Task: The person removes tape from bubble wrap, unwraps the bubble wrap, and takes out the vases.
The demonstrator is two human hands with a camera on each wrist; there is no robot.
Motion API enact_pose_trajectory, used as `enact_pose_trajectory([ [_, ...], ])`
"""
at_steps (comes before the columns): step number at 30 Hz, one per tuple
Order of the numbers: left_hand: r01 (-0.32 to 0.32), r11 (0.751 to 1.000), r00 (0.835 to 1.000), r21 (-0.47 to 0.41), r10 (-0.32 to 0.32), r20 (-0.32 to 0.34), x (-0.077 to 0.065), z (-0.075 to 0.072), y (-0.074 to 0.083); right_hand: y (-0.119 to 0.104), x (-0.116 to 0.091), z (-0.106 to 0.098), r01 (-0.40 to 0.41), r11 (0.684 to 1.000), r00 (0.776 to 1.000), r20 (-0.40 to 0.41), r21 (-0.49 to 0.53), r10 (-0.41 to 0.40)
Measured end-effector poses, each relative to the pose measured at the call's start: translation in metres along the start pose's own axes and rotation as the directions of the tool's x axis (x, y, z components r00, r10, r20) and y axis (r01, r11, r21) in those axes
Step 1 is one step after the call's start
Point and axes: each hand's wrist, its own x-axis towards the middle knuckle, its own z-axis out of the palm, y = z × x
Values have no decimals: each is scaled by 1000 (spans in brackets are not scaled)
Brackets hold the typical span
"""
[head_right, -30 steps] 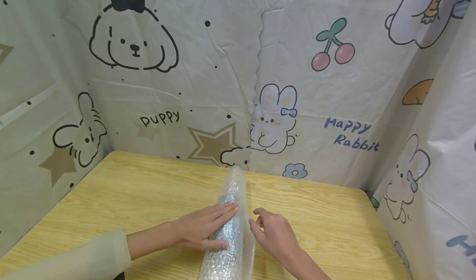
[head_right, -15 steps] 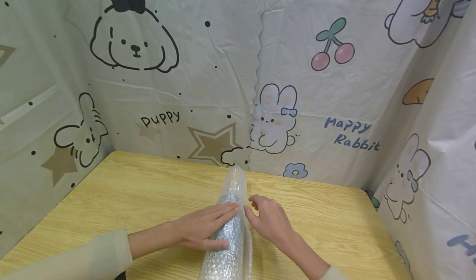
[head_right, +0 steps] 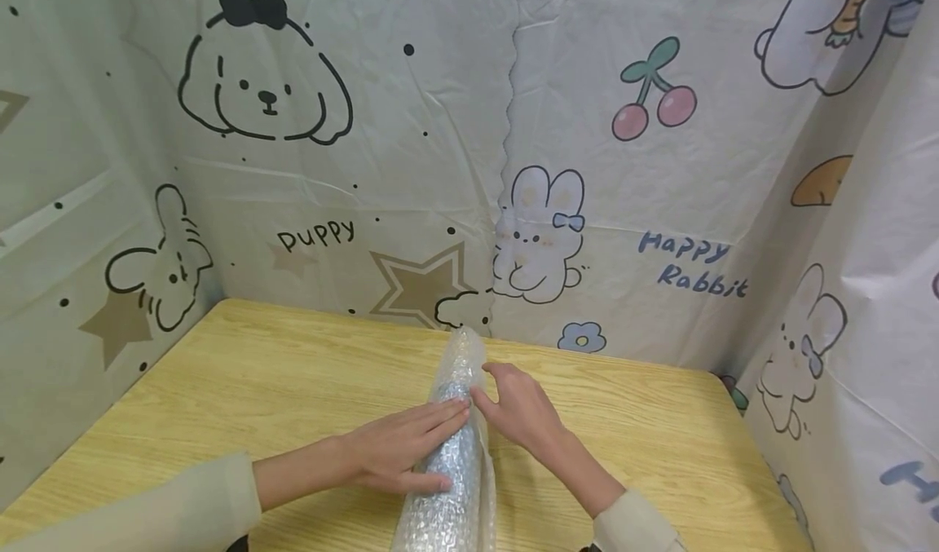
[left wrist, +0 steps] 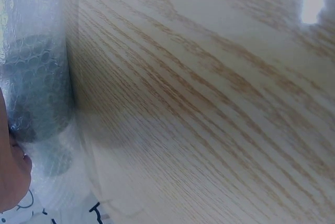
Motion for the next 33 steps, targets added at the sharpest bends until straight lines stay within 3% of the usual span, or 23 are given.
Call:
enact_pose_trajectory([
  [12,-8,1000,1000,9,8,-2,1,1,2,-6,21,5,-3,999,996,87,-40,6],
  [18,-12,1000,1000,3,12,6,1,0,1,-10,27,6,-24,999,997,69,-44,27],
  [33,-4,1000,1000,-5,4,11,0,-1,2,-14,32,11,78,978,996,60,-194,-67],
])
